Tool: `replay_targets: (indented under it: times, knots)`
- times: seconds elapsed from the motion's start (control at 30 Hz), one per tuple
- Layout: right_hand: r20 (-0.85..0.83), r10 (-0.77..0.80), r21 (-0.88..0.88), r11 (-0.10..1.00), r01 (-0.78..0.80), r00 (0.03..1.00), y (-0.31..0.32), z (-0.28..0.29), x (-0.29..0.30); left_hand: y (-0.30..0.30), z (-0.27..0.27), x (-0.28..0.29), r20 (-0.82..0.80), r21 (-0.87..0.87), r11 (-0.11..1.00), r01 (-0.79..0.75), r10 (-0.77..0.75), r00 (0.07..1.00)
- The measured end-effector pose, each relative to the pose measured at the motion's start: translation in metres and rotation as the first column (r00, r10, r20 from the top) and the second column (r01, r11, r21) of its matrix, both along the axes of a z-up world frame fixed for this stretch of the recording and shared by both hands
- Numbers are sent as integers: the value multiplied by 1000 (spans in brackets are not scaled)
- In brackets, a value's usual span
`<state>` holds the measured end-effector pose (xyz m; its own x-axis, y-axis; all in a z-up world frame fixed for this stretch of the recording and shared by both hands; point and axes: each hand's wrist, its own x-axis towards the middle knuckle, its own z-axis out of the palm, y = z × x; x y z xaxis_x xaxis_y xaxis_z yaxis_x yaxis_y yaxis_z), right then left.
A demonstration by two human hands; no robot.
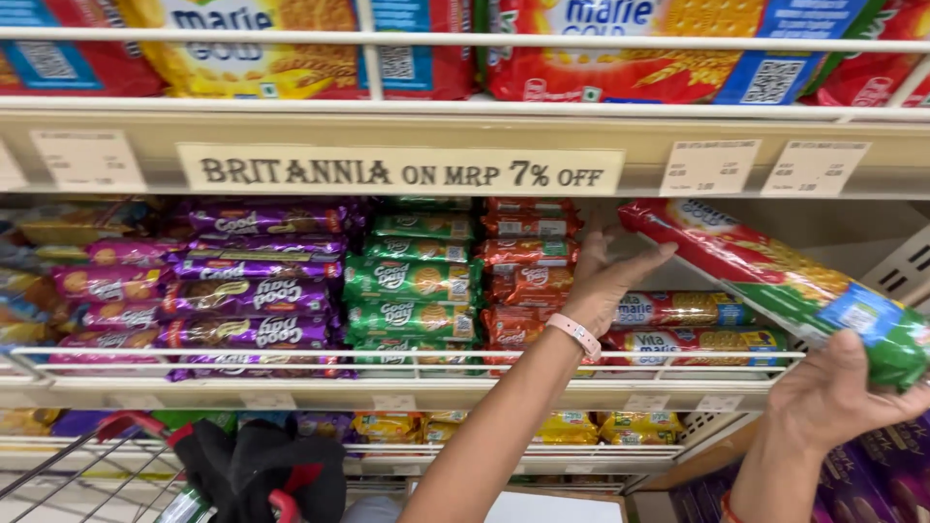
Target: Picking up various biscuit packets from shelves and placing them into a shopping cart.
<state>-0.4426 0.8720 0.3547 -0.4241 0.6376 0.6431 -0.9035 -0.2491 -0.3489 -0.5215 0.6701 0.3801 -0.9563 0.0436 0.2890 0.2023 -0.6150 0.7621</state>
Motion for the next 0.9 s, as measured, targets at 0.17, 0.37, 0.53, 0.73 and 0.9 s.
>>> replay_targets:
  times: [0.17, 0.37, 0.53, 0.73, 0.9]
  knots:
    - [-40, 286, -38, 957, -288, 957, -40, -3, 14, -41, -10, 27, -149, 7, 993, -118, 117, 982]
    - [0, 575, -51, 817, -574, 818, -142, -19, 31, -164, 18, 137, -81, 96, 915, -392, 400, 913]
    - [114, 790, -13, 608, -794, 603, -271, -45, 64, -304, 2, 239, 20, -19, 680, -733, 733, 680]
    - [372, 868, 143, 295, -945, 328, -452, -65, 136, -470, -38, 396, 56, -305, 241, -921, 970, 235]
    - [783, 621, 45, -117, -992, -38, -604, -111, 171, -579, -125, 501, 379, -338, 105, -935, 925, -33]
